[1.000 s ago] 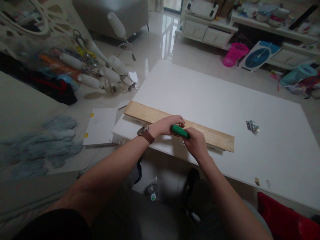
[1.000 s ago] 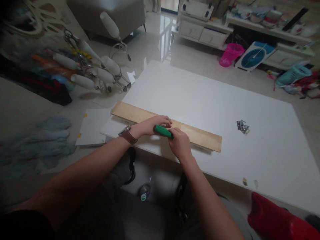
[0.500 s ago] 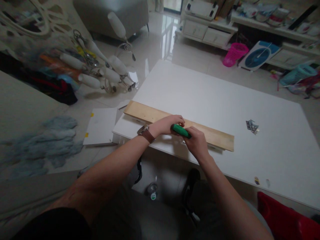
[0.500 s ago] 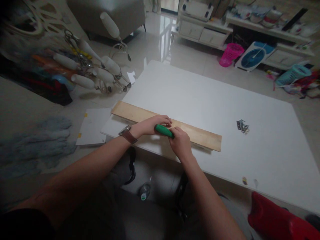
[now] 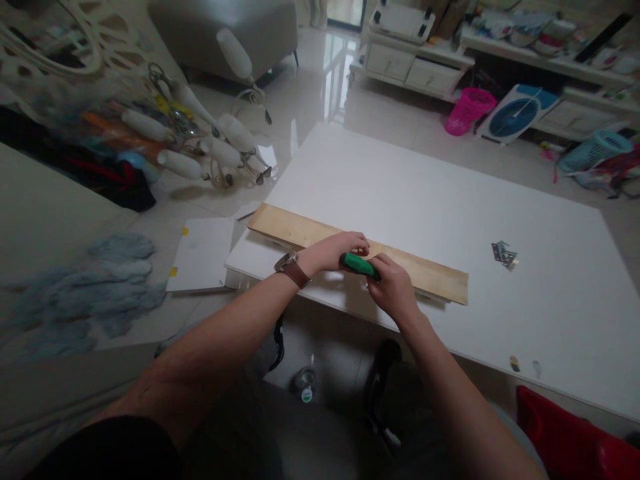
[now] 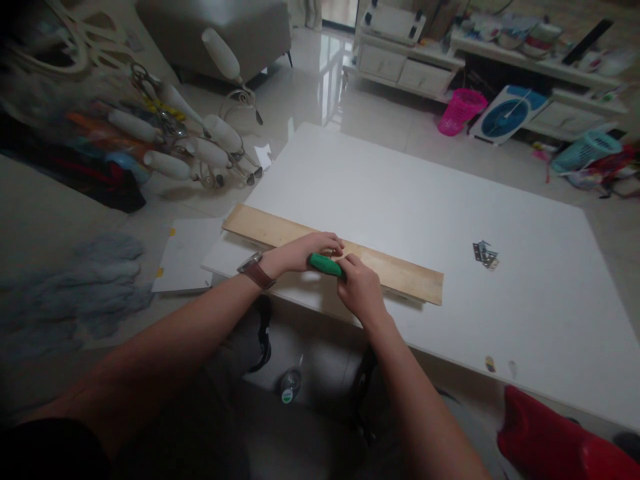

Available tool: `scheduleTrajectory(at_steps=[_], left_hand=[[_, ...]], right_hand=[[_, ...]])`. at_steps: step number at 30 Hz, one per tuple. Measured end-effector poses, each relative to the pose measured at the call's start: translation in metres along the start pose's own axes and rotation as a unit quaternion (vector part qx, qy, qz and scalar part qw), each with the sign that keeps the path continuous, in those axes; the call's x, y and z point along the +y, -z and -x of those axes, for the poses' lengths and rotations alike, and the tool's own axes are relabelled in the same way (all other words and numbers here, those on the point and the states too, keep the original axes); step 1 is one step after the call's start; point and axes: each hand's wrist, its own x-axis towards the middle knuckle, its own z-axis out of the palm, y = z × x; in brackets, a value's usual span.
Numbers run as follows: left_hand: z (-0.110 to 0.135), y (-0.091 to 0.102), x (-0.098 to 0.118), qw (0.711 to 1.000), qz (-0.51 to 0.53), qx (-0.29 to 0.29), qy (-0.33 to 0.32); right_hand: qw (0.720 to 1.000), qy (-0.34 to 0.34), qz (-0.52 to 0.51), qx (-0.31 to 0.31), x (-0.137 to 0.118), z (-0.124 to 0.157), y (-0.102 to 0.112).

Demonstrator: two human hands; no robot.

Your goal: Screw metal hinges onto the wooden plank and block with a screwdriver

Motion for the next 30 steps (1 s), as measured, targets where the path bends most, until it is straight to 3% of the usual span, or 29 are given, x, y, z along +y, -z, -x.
scheduleTrajectory(at_steps=[6,16,24,30], left_hand=[[0.001,0.000,-0.002,1.000,0.025,0.002,0.008],[0.011,-0.005,-0.002,0.998,0.024,0.019,0.046],[0.011,-0.009,-0.006,0.996,0.048,0.022,0.069],[0.014,-0.007,-0.004,0.995,0.062,0.038,0.063]], right_hand=[[0.999,-0.051,-0.013,0.012,0.001,-0.002,-0.005],[0.998,-0.051,-0.041,0.004,0.005,0.003,-0.031],[0.993,-0.108,-0.041,-0.031,0.002,0.000,-0.028],[0.993,-0.088,-0.072,-0.017,0.005,0.000,-0.034]])
